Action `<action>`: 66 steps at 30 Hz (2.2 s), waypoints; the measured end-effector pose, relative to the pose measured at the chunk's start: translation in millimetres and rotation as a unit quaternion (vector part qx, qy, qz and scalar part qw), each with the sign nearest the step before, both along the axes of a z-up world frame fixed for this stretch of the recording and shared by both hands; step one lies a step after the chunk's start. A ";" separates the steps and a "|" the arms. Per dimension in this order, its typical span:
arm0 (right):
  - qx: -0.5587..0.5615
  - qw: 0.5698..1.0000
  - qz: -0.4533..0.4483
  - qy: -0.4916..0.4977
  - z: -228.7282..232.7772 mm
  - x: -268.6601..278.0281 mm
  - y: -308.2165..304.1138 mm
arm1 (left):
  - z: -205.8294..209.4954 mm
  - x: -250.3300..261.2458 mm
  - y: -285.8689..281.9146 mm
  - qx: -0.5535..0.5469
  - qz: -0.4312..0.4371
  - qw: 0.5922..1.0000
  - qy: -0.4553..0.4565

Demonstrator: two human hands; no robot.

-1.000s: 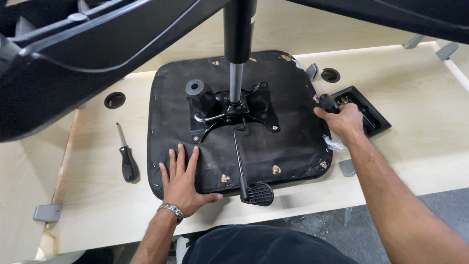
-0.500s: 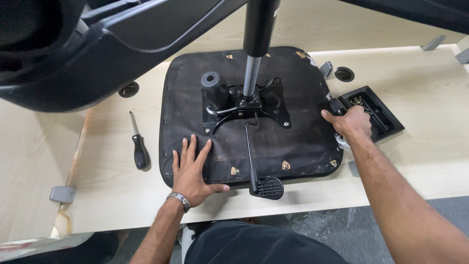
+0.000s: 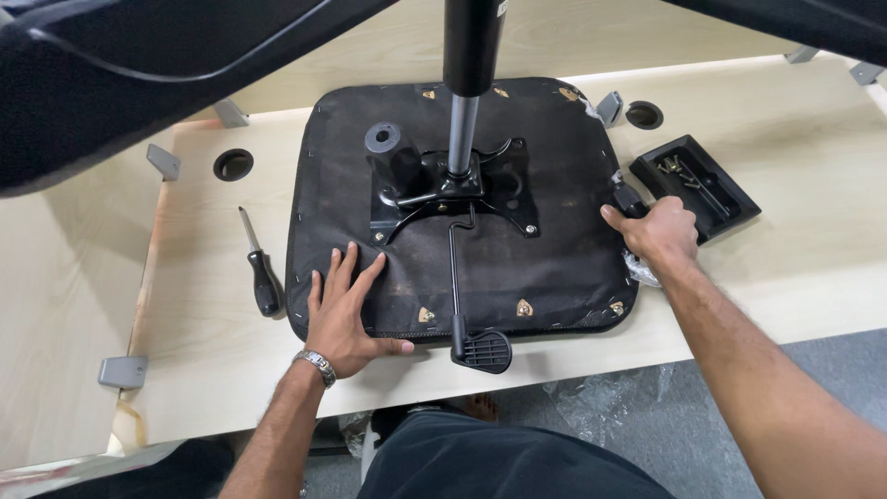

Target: The person uses a screwdriver to tighten screws into the underside of an office chair seat, securing the seat to its metal base. The person then lifts the chair to reposition it on the workbench.

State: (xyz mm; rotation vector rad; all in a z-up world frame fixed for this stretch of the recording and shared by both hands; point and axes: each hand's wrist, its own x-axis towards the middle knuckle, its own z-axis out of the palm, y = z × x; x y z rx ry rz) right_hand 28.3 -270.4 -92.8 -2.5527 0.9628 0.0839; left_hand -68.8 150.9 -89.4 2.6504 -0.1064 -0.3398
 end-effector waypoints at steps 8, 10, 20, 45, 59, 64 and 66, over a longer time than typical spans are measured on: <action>0.025 0.999 0.014 -0.022 -6.4 -45.9 21.6 | 10.4 5.3 38.3 -0.005 -0.032 0.999 0.018; 0.009 0.999 0.009 -0.030 -5.4 -55.2 26.5 | 11.4 3.4 44.4 -0.009 -0.040 0.999 0.014; 0.011 0.999 -0.039 -0.029 1.2 -74.2 43.6 | 28.3 -25.2 43.0 0.089 0.108 0.989 0.043; 0.055 0.996 -0.035 -0.053 8.7 -88.4 49.4 | 29.2 -32.8 27.5 -0.275 0.498 0.816 0.104; 0.065 0.990 -0.112 -0.058 19.6 -134.1 67.4 | 13.4 -26.1 38.6 -0.251 0.473 0.841 0.076; 0.056 0.991 -0.114 -0.052 28.6 -149.6 74.5 | 2.5 -14.5 42.0 -0.185 0.448 0.872 0.066; 0.055 0.989 -0.129 -0.037 29.3 -154.2 77.7 | -2.3 -7.8 43.9 -0.196 0.447 0.869 0.076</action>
